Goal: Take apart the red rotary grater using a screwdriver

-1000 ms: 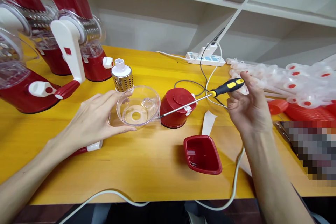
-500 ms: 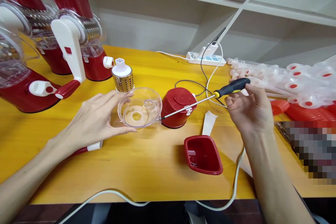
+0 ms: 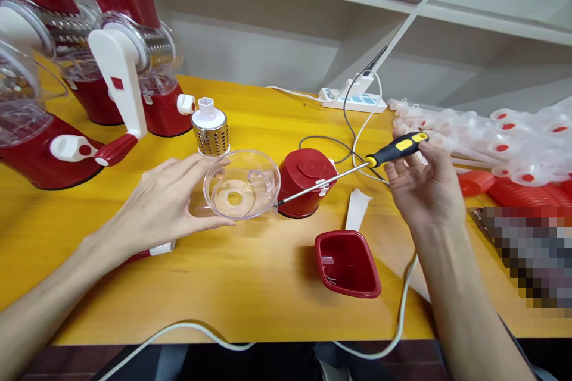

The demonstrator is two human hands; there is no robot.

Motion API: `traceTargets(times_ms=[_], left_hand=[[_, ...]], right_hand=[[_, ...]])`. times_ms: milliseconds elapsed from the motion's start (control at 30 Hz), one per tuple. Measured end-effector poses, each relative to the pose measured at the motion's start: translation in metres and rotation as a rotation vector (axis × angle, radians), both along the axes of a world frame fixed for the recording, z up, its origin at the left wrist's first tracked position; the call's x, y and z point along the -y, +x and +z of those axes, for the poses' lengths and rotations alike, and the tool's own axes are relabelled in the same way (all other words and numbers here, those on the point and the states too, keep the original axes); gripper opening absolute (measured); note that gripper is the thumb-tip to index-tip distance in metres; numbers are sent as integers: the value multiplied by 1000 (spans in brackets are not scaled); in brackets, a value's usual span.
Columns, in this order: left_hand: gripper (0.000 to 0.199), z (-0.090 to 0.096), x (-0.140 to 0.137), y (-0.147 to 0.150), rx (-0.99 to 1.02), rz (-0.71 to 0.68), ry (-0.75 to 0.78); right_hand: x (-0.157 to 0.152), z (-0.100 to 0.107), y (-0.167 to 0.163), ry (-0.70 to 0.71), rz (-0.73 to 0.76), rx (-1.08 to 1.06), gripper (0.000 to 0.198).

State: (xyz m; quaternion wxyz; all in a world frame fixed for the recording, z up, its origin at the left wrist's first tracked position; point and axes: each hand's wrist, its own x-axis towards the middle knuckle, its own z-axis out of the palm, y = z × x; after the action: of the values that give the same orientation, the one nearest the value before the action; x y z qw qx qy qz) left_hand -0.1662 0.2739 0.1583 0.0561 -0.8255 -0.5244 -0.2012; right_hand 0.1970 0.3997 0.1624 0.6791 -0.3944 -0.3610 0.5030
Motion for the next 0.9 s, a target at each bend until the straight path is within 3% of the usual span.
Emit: traceTargets(times_ms=[167,400,667,767,900], left_hand=[[71,-1,0,0,14,-5,42],[65,0,-1,-5,75,-2,127],[67,7,1,-9,61,-3,339],[64,6,0,-8,58,13,363],[63,4,-1,-8,59,35,350]], right_hand=[[0,-1,-2,12,40,-5,36],[-4,-5,2,207,-4,126,48],[4,4,-1,216,-19,20,52],[4,7,0,174,11,12,57],[8,10,0,141,45,8,48]])
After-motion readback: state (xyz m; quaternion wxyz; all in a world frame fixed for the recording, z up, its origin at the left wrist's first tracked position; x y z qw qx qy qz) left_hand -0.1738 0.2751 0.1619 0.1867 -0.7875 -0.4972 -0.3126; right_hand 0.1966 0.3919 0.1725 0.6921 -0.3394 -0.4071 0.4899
